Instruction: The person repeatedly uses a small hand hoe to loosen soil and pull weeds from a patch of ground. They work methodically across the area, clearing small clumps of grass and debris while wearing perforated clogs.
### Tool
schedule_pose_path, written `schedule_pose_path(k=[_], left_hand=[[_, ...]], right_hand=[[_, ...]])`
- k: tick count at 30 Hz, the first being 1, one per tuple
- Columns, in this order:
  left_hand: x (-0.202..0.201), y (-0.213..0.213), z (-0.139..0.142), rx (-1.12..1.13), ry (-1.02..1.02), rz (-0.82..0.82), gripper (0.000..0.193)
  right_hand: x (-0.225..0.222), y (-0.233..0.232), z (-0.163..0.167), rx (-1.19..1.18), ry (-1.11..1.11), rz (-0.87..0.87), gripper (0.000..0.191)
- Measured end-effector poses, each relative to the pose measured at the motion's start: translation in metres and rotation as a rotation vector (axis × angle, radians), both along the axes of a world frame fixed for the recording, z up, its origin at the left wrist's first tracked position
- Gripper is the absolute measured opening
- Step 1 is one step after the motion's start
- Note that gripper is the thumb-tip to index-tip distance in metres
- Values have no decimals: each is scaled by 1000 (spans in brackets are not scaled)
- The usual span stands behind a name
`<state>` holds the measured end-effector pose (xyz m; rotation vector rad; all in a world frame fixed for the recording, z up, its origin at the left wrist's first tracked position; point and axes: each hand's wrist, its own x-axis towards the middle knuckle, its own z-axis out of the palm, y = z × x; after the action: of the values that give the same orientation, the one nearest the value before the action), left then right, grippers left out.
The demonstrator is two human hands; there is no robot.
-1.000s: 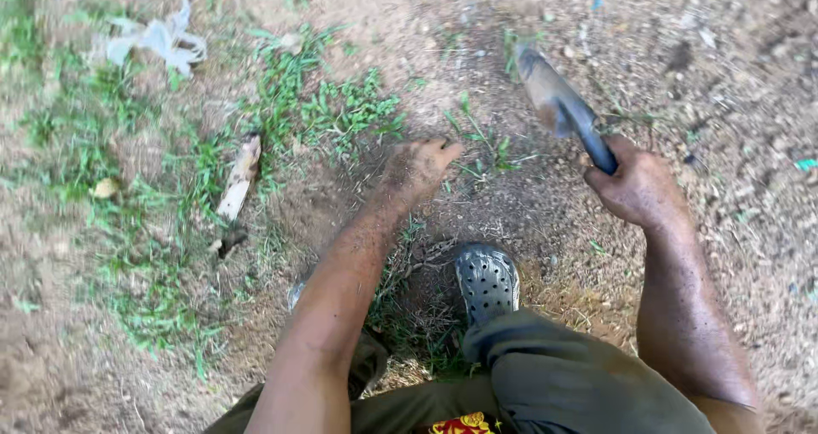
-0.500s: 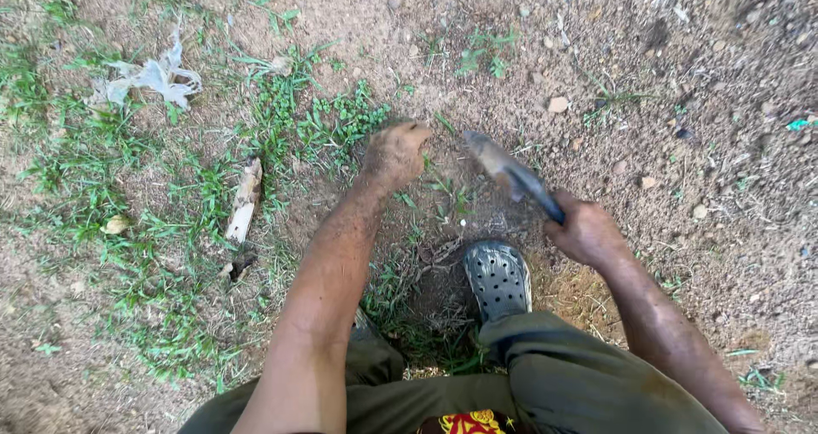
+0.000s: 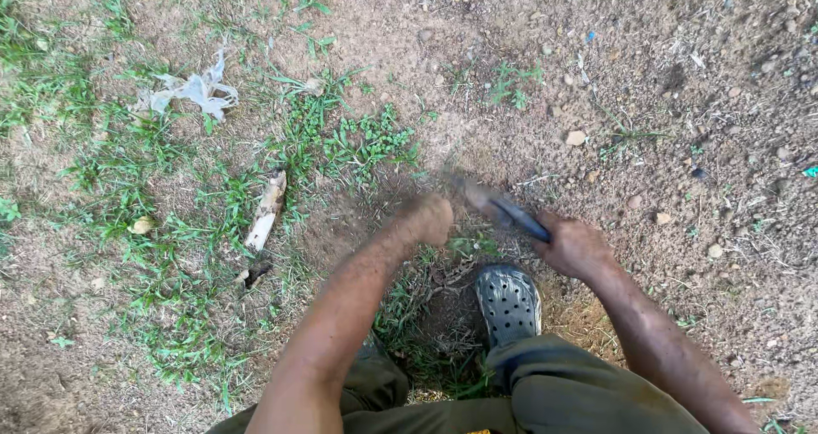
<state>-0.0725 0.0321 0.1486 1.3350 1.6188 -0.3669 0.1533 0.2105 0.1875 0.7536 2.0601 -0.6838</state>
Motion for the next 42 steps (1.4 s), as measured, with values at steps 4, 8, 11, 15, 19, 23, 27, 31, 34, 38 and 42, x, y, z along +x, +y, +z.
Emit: schedule_pose_path(k=[4, 8, 11, 15, 19, 23, 27, 31, 34, 38, 42], left_hand=[[-25, 24, -9, 134, 24, 282, 30], [-35, 71, -8, 537, -9, 768, 39], [-38, 106, 3, 548, -37, 935, 82], [-39, 143, 10, 330, -95, 989, 101], [-26, 163, -22, 412, -251, 1168, 75], [-11, 171, -74, 1034, -103, 1009, 25], [-4, 164, -94, 956, -64, 1106, 9], [6, 156, -88, 882, -128, 1297, 23], [16, 160, -83, 891, 20, 1363, 12], [25, 165, -81, 1140, -147, 1614, 9], [14, 143, -71, 1030, -117, 1418, 4]], right_hand=[[10, 17, -1, 84, 253, -277, 32], [6, 50, 7, 128, 260, -535, 39], [1, 70, 16, 171, 225, -576, 38], [-5, 78, 17, 198, 282, -548, 45], [-9, 76, 7, 125, 234, -598, 44], [-11, 83, 2, 106, 316, -576, 44], [-21, 91, 1, 103, 289, -654, 44], [-41, 87, 3, 179, 445, -758, 35], [-51, 87, 9, 82, 51, -279, 45], [-54, 86, 15, 57, 123, -504, 38], [-56, 75, 12, 28, 40, -303, 36]])
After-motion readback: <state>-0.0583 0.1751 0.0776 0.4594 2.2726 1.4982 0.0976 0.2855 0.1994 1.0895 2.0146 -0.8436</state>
